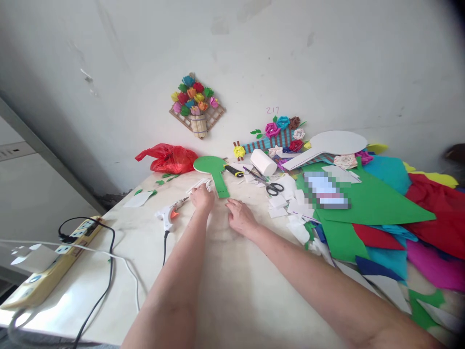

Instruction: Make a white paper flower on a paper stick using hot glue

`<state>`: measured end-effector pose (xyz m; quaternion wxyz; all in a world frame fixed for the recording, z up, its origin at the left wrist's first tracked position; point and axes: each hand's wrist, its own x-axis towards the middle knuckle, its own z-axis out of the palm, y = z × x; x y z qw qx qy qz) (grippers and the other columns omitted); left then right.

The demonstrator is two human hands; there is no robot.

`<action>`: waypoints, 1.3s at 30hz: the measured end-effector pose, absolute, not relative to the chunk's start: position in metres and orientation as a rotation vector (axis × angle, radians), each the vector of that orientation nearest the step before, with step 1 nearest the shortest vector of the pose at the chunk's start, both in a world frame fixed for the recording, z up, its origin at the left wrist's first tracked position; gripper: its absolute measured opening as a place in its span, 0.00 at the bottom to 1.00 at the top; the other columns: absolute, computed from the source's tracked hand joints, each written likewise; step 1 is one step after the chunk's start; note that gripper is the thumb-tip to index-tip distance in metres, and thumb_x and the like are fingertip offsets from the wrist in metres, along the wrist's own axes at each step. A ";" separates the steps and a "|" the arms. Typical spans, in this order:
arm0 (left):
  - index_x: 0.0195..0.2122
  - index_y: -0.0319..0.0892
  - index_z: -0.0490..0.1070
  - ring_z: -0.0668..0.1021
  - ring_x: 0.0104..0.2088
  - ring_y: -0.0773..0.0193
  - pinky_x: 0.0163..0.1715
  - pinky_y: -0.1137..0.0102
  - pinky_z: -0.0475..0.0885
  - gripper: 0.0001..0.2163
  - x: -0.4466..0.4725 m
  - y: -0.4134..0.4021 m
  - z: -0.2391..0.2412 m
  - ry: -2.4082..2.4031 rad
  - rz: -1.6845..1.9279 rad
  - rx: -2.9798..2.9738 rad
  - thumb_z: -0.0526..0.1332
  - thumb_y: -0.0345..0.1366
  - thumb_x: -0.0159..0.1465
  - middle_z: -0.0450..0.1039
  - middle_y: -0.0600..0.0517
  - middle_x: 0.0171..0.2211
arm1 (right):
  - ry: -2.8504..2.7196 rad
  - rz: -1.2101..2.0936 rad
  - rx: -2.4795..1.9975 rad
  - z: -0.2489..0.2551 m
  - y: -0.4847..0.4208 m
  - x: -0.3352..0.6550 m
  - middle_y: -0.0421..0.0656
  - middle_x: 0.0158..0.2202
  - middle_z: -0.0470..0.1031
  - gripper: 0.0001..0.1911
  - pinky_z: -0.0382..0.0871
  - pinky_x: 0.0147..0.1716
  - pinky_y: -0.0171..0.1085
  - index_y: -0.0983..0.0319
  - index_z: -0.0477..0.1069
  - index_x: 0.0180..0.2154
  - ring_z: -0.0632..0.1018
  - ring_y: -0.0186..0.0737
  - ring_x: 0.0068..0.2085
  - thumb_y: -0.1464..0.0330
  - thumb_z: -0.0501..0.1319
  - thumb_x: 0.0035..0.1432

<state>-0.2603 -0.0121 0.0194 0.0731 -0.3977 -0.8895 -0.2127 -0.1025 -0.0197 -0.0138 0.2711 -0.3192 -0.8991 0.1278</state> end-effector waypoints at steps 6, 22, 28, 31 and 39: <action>0.49 0.39 0.67 0.69 0.48 0.52 0.44 0.64 0.62 0.20 -0.265 0.002 0.011 -2.703 -0.655 -1.137 0.55 0.34 0.54 0.72 0.42 0.43 | -2.387 0.331 -0.819 -0.019 -0.017 -0.104 0.50 0.53 0.67 0.21 0.59 0.53 0.38 0.67 0.70 0.46 0.68 0.42 0.52 0.76 0.54 0.49; 0.47 0.40 0.70 0.68 0.48 0.50 0.44 0.64 0.63 0.18 -0.275 0.008 0.002 -2.680 -0.687 -1.115 0.55 0.36 0.55 0.69 0.41 0.47 | -2.385 0.484 -0.908 -0.010 -0.020 -0.101 0.50 0.54 0.66 0.21 0.57 0.54 0.38 0.68 0.70 0.47 0.66 0.42 0.54 0.76 0.54 0.49; 0.44 0.42 0.72 0.70 0.47 0.53 0.42 0.66 0.65 0.15 -0.279 0.011 0.003 -2.649 -0.618 -1.203 0.53 0.32 0.57 0.70 0.42 0.45 | -2.382 0.472 -0.906 -0.013 -0.018 -0.102 0.50 0.54 0.66 0.20 0.57 0.54 0.38 0.67 0.71 0.46 0.67 0.42 0.53 0.75 0.54 0.49; 0.45 0.40 0.72 0.71 0.46 0.54 0.40 0.67 0.66 0.16 -0.277 0.010 0.006 -2.655 -0.564 -1.235 0.52 0.32 0.58 0.69 0.41 0.46 | -2.377 0.475 -0.896 -0.015 -0.016 -0.103 0.50 0.54 0.66 0.20 0.57 0.54 0.38 0.66 0.71 0.45 0.67 0.42 0.53 0.75 0.54 0.49; 0.43 0.35 0.73 0.73 0.45 0.51 0.42 0.64 0.65 0.15 -0.273 0.002 0.006 -2.661 -0.719 -1.249 0.53 0.30 0.57 0.71 0.37 0.43 | -2.314 0.523 -0.893 -0.014 -0.016 -0.101 0.50 0.53 0.67 0.19 0.58 0.54 0.39 0.68 0.71 0.44 0.68 0.42 0.52 0.77 0.54 0.48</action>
